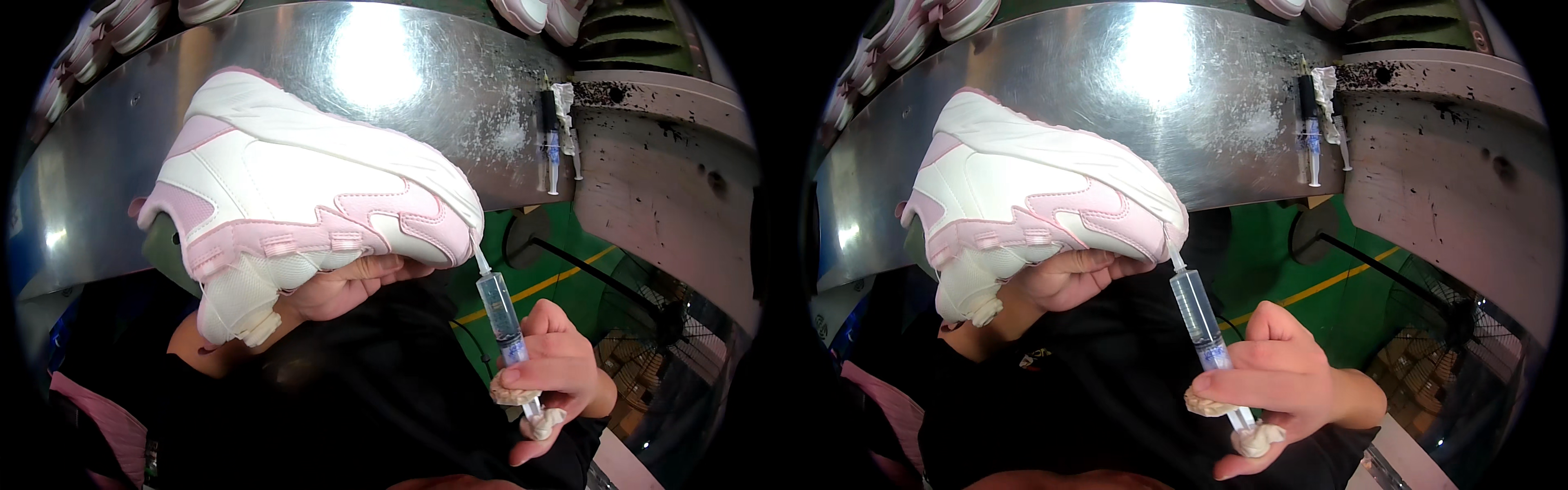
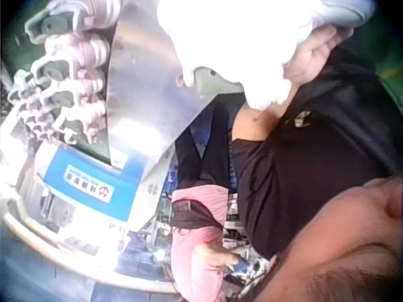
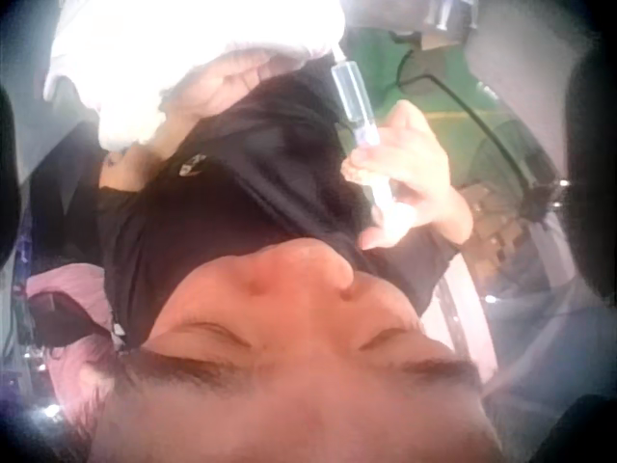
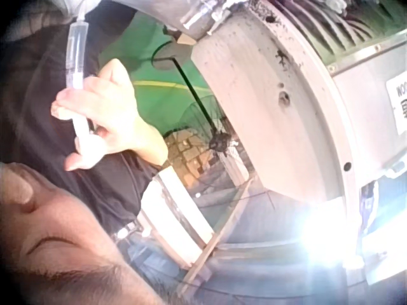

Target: The person repeatedly picks up pink and white children's sneakers from a metal workbench. Using a syringe, they inject a clear liquid into the side seams of each shoe. After each injection, the shoe is placed back on the workbench. The process is repeated for multiple shoes.

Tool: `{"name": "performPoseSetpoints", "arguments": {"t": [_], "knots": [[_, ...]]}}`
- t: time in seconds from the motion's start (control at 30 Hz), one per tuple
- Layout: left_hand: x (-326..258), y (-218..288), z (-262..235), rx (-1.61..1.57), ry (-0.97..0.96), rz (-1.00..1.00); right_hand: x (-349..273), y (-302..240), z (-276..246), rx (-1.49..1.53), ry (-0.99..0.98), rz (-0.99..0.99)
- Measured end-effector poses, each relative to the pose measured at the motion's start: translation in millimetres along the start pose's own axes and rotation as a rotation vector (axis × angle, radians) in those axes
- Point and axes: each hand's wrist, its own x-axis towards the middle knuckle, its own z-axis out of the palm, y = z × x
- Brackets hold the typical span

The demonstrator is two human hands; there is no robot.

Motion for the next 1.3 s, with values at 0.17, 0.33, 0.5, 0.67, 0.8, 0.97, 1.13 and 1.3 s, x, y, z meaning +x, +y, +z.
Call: {"name": "performPoseSetpoints", "arguments": {"t": [0.17, 0.33, 0.5, 0.67, 0.8, 0.97, 1.13, 1.3], "knots": [[10, 4, 9, -0.037, 0.063, 0.017, 0, 8, 11, -0.077, 0.063, -0.074], [15, 8, 15, -0.054, 0.051, 0.050, -2, 14, 17, -0.208, 0.111, -0.125], [23, 16, 26, -0.030, 0.031, 0.076, 4, 27, 34, -0.342, 0.184, -0.255], [25, 22, 37, -0.038, 0.036, 0.100, 14, 42, 50, -0.462, 0.269, -0.368], [27, 20, 40, -0.065, 0.081, 0.098, 16, 46, 52, -0.505, 0.274, -0.377], [33, 18, 40, -0.081, 0.098, 0.129, 12, 47, 47, -0.505, 0.275, -0.400], [10, 18, 23, -0.055, 0.057, 0.081, -1, 62, 34, -0.540, 0.392, -0.327], [-95, 33, 45, 0.084, 0.628, 0.170, 29, 127, 11, -0.585, 0.515, -0.291]]}}
